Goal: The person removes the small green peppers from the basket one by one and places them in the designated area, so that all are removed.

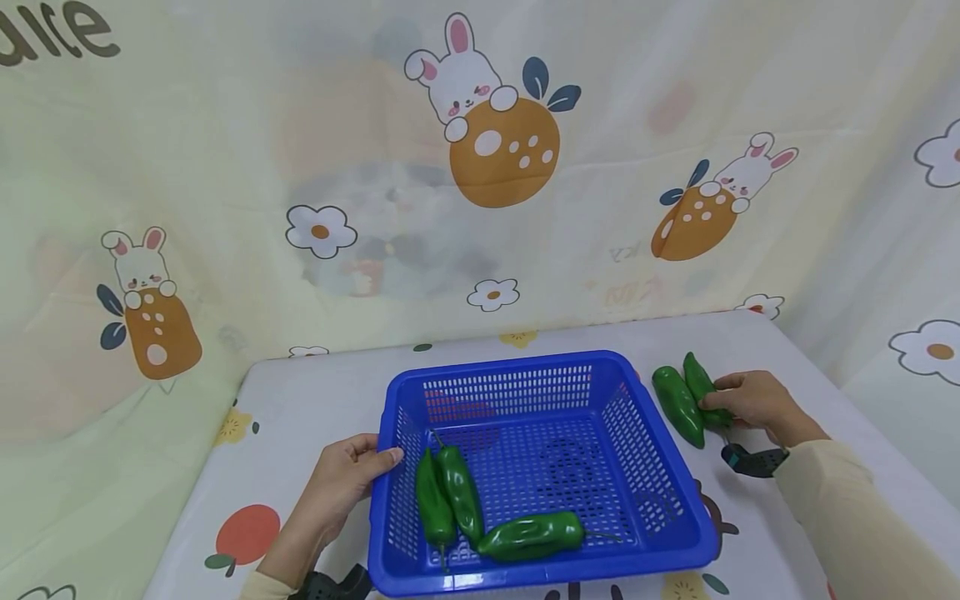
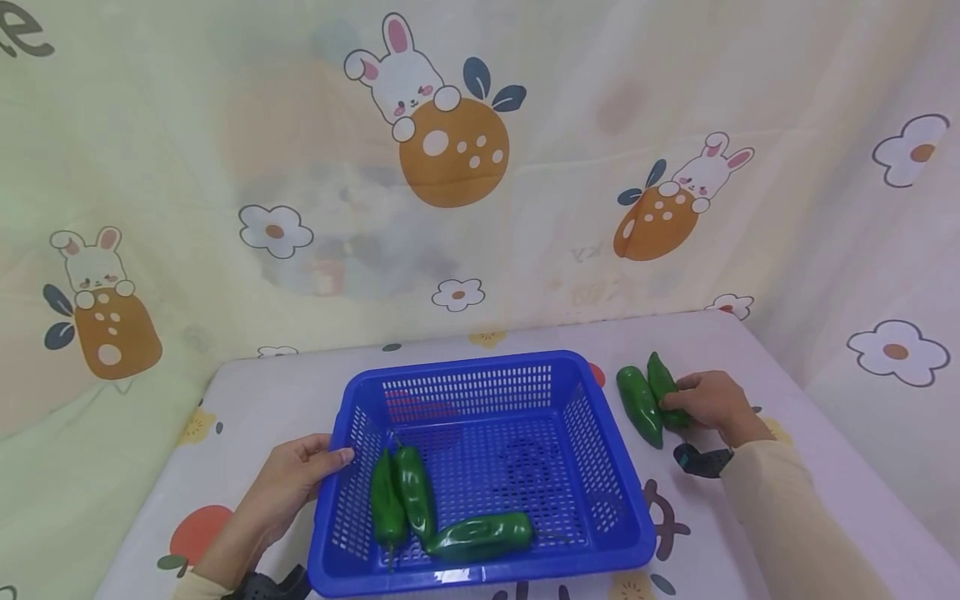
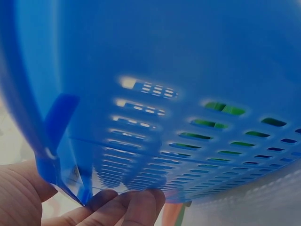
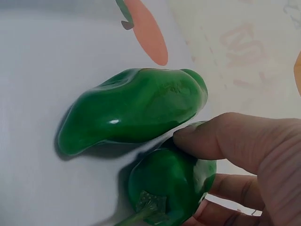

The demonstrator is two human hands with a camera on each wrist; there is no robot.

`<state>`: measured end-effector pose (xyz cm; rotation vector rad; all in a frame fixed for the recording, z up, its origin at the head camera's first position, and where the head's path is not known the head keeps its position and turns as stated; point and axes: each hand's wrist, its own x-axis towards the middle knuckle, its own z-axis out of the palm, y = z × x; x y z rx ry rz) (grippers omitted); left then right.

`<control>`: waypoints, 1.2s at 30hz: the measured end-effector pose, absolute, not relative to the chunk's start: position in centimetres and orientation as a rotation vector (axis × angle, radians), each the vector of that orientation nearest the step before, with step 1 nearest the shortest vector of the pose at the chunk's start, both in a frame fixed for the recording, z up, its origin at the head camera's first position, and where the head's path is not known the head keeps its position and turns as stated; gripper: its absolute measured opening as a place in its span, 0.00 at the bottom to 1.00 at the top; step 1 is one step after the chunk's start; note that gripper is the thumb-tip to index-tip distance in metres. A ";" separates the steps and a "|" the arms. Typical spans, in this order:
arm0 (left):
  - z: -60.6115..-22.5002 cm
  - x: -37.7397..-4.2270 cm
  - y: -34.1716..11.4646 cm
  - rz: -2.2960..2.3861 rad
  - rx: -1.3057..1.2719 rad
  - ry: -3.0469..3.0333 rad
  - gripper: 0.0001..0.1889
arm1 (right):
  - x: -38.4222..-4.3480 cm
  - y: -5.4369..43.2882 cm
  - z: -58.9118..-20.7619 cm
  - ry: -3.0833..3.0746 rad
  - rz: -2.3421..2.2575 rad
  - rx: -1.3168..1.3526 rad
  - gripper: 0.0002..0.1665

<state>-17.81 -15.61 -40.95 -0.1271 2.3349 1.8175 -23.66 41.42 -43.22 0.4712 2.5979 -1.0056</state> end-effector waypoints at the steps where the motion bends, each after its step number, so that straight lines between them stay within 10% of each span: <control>1: -41.0 -17.8 -15.6 1.818 -0.128 2.334 0.19 | -23.6 41.4 -43.2 2.601 -0.998 0.473 0.46; 36: -41.1 -17.9 -15.8 1.803 -0.096 2.349 0.20 | -22.8 37.3 -38.5 2.745 -0.844 0.357 0.66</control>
